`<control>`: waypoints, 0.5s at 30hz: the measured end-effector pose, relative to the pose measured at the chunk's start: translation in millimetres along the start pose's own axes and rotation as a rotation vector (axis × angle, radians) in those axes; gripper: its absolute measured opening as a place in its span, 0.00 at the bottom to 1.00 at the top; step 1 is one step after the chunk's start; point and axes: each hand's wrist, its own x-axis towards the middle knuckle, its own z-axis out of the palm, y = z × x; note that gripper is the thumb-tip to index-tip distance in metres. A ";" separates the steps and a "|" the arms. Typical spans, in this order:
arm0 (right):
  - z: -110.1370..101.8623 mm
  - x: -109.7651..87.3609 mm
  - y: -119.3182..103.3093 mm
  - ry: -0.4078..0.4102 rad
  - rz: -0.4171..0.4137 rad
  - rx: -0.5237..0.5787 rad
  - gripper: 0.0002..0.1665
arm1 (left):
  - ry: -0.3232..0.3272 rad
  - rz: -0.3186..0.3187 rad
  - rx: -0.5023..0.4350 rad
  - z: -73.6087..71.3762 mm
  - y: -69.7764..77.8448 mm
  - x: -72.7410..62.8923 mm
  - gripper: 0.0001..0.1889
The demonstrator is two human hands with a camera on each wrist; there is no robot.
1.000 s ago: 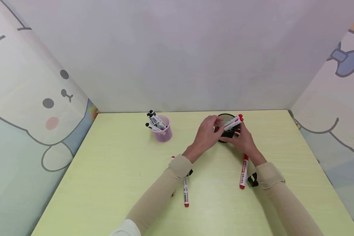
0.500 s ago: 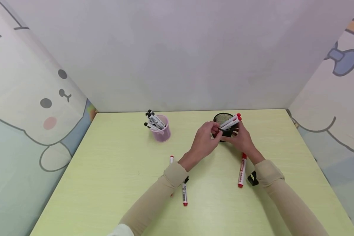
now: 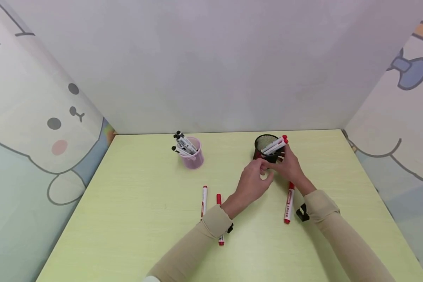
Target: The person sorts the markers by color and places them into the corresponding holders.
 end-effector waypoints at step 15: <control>-0.2 -3.9 -0.5 0.005 -0.012 0.015 0.58 | -0.144 -0.163 0.040 32.6 8.6 -17.5 0.17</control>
